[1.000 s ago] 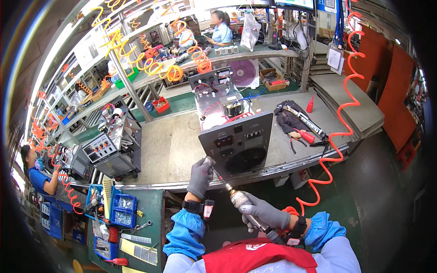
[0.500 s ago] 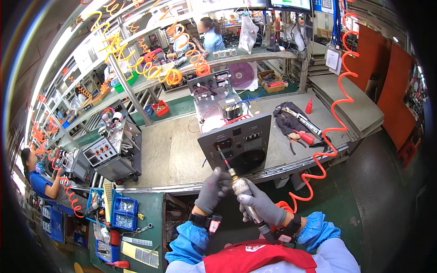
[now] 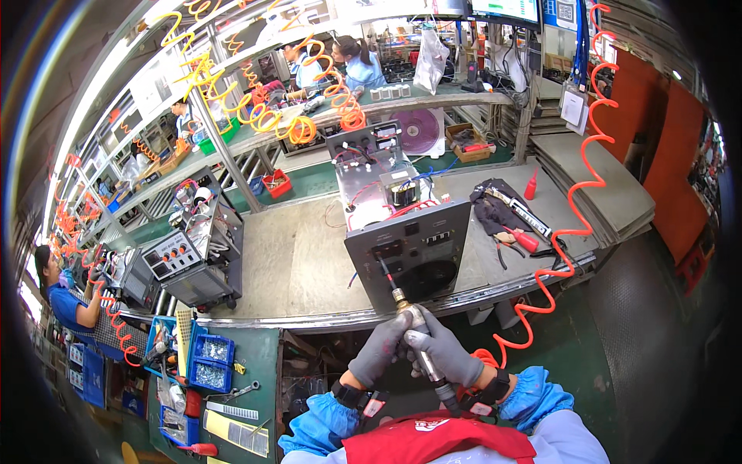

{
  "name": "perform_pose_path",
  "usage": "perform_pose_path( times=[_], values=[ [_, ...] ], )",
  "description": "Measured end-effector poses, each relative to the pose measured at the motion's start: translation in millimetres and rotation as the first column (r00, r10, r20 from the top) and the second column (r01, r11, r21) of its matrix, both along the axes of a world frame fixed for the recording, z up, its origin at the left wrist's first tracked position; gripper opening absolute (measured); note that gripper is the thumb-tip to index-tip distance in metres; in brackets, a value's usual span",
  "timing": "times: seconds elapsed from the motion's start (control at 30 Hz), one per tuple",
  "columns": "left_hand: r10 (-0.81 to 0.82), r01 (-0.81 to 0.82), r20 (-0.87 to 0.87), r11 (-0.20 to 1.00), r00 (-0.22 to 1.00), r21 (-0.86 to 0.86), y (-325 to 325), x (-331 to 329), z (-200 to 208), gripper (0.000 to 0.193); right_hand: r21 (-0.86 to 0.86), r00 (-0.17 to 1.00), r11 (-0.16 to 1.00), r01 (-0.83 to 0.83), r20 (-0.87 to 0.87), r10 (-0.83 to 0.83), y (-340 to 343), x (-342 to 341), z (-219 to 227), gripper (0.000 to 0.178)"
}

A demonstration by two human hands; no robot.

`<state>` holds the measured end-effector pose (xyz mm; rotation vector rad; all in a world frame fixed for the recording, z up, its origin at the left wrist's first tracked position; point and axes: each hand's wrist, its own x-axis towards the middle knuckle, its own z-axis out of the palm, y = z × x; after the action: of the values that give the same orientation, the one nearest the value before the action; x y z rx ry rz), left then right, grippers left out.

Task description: Assembling the internal components and external chassis of an electronic inverter unit on a workshop assembly line.

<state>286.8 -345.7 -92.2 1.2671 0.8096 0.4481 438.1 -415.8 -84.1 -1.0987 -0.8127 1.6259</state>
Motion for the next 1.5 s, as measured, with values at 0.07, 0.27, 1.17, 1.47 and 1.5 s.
perform_pose_path(
  times=[0.07,0.27,1.17,1.47,1.5],
  values=[
    [0.022,-0.022,0.017,1.000,1.000,0.015,-1.5,-0.9,3.7,0.046,-0.048,0.996,0.998,-0.046,-0.081,0.042,-0.2,3.5,2.0,0.062],
    [0.026,-0.025,0.047,0.999,0.999,-0.021,-3.3,0.6,15.1,0.040,-0.108,0.906,0.984,-0.144,-0.415,0.087,-1.6,13.7,-9.9,0.048],
    [0.064,-0.067,0.037,0.993,0.997,0.097,0.6,2.2,21.0,0.036,0.077,0.269,0.946,-0.314,-0.948,0.167,8.9,1.8,-24.8,0.055],
    [0.097,-0.087,0.106,0.992,0.990,-0.095,-1.5,3.2,22.3,0.035,-0.093,0.677,0.977,-0.192,-0.734,0.063,2.8,3.7,-15.4,0.040],
    [0.092,-0.092,0.112,0.996,0.989,-0.008,-1.6,3.1,22.7,0.035,-0.094,0.694,0.976,-0.198,-0.717,0.071,2.9,2.8,-15.1,0.039]
  ],
)
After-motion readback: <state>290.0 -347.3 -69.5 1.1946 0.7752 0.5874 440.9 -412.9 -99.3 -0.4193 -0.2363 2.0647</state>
